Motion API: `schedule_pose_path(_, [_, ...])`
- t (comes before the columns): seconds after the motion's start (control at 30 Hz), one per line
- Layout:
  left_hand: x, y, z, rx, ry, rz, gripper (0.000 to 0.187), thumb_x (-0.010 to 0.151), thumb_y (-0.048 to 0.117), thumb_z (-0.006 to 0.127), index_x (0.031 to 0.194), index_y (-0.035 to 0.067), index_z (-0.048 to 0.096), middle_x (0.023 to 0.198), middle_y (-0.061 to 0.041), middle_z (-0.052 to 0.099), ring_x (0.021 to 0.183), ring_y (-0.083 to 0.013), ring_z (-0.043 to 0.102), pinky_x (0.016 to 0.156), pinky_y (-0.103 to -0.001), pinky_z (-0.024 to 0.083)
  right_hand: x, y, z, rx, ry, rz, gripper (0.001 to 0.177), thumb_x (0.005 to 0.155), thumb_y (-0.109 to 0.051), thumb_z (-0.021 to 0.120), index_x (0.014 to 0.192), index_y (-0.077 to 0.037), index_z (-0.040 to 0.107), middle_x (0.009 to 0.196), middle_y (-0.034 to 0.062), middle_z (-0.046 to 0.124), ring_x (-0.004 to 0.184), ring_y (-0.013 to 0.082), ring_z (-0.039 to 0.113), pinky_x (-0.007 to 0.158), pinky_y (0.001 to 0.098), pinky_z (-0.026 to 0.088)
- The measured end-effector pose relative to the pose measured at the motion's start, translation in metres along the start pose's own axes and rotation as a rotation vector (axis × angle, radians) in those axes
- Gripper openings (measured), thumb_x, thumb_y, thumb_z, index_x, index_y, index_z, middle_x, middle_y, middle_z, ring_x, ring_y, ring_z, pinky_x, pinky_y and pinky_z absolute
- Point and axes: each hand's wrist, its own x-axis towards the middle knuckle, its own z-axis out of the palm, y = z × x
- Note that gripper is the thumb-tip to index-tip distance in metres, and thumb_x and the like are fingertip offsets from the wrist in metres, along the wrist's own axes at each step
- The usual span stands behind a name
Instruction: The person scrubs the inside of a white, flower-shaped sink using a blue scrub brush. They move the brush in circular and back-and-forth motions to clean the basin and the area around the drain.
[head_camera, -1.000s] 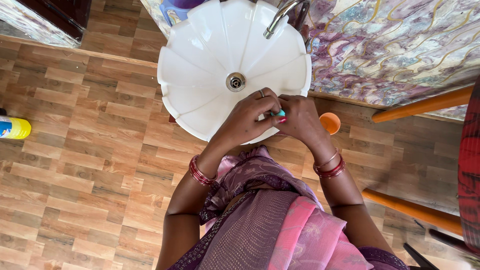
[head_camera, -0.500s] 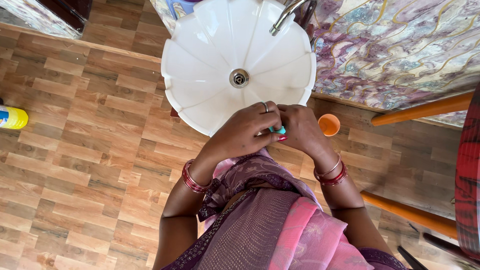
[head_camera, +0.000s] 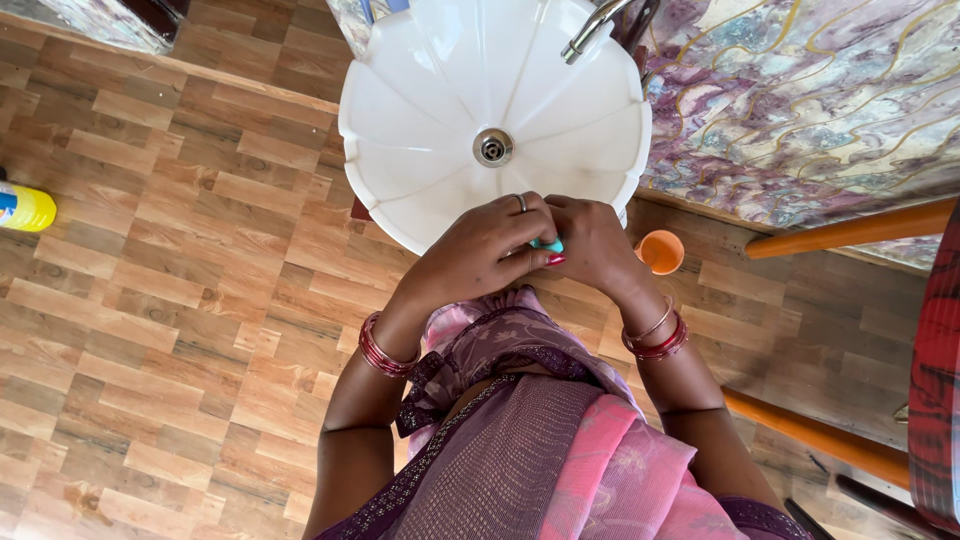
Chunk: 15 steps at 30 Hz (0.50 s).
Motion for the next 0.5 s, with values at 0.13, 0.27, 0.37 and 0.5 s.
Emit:
schedule_pose_path(0.13, [0.006,-0.026,0.011,0.025,0.016,-0.031,0.019,0.095,0.022,0.070,0.099,0.006,0.062,0.106,-0.006,0.063,0.100,-0.0263,0.062,0.084,-0.043,0.051,0.019,0.016,0.028,0.089,0.035,0.053,0.029,0.077,-0.024,0.079,0.093,-0.004,0.066,0.089,0.0121,0.068,0.073,0.0361,0.068,0.064,0.0434,0.054])
schedule_pose_path(0.27, [0.001,-0.035,0.017,0.071,0.040,-0.030,0.020,0.095,0.022,0.069,0.100,0.004,0.061,0.109,-0.007,0.062,0.106,-0.0276,0.061,0.086,-0.045,0.048,0.026,0.023,0.044,0.000,0.028,0.058,0.020,0.084,-0.021,0.076,0.094,-0.007,0.067,0.091,0.0126,0.069,0.076,0.0345,0.069,0.068,0.0422,0.055])
schedule_pose_path(0.37, [-0.006,-0.020,0.003,0.053,0.033,-0.008,0.016,0.099,0.022,0.066,0.104,0.006,0.063,0.111,-0.005,0.063,0.104,-0.0263,0.062,0.088,-0.044,0.050,0.022,0.012,0.033,0.091,-0.036,0.008,0.031,0.076,-0.021,0.074,0.099,-0.003,0.064,0.093,0.0132,0.071,0.075,0.0337,0.071,0.069,0.0403,0.058])
schedule_pose_path(0.5, [-0.013,-0.008,-0.004,0.036,0.021,-0.032,0.018,0.098,0.023,0.067,0.105,0.007,0.064,0.109,-0.005,0.064,0.102,-0.0261,0.062,0.087,-0.044,0.050,0.012,0.000,0.029,0.218,0.010,-0.008,0.035,0.075,-0.017,0.072,0.105,-0.001,0.063,0.095,0.0158,0.071,0.079,0.0376,0.070,0.069,0.0422,0.056])
